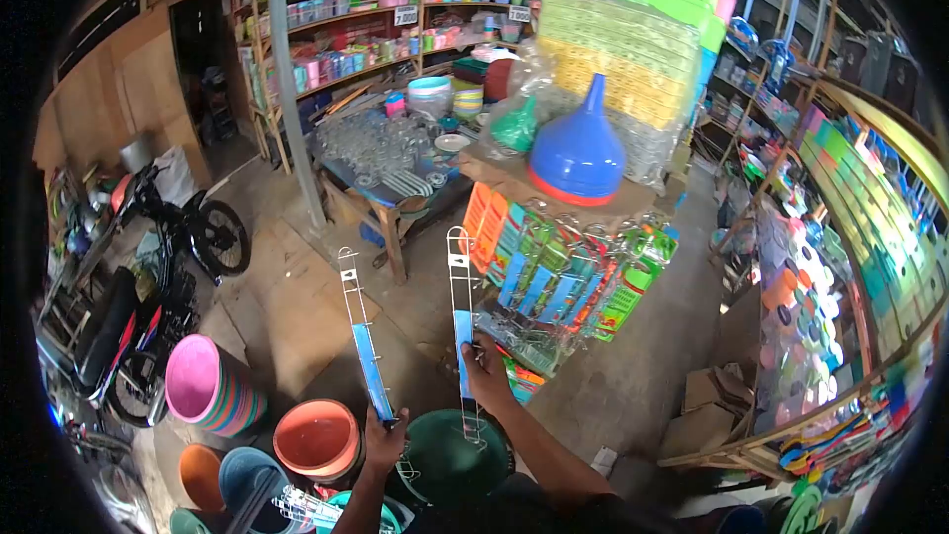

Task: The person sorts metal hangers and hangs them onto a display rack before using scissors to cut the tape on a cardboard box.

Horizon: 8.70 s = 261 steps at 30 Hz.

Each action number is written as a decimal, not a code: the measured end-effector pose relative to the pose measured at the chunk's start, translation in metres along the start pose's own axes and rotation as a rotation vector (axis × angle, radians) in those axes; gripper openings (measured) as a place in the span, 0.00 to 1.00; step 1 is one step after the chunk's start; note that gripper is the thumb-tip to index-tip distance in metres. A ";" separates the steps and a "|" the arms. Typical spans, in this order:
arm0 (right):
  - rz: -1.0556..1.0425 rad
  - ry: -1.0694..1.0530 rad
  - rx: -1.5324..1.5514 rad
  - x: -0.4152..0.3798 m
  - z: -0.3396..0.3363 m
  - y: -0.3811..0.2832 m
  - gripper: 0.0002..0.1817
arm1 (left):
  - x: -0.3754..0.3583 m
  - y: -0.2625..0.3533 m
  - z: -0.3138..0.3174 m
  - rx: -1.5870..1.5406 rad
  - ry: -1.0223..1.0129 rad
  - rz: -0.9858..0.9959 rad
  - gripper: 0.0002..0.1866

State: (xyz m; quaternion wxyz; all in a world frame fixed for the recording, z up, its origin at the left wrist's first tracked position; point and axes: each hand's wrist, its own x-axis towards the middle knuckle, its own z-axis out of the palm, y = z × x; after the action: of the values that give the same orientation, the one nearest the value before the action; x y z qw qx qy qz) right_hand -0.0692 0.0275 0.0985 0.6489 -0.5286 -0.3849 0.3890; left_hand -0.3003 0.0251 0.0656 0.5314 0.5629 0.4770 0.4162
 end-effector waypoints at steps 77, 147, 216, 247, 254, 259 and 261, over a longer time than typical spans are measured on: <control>-0.321 -0.238 -1.181 0.204 -0.018 -0.280 0.08 | 0.198 0.009 0.112 0.428 -0.455 0.351 0.24; -0.657 -0.074 -1.605 0.164 0.024 -0.268 0.09 | 0.253 -0.014 0.176 0.339 -0.538 0.399 0.38; 0.384 -1.435 -0.964 -0.324 0.221 0.492 0.21 | -0.245 -0.528 -0.169 0.017 1.293 -0.560 0.13; 0.450 -1.474 -0.749 -0.359 0.213 0.464 0.22 | -0.261 -0.497 -0.187 -0.598 1.273 -0.578 0.22; 0.523 -1.442 -0.641 -0.329 0.226 0.453 0.07 | -0.278 -0.537 -0.187 -0.306 1.355 -0.613 0.13; 0.546 -1.461 -0.658 -0.330 0.222 0.470 0.07 | -0.281 -0.523 -0.195 -0.180 1.234 -0.696 0.11; 0.520 -1.457 -0.640 -0.329 0.223 0.470 0.06 | -0.281 -0.514 -0.198 -0.277 1.215 -0.745 0.10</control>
State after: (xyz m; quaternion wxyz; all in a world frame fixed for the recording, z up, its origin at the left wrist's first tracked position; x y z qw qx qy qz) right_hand -0.4503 -0.1209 -0.3615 -0.0541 -0.3757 -0.6658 0.6424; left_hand -0.5974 -0.2203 -0.4175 0.3457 -0.0399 0.7909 0.5034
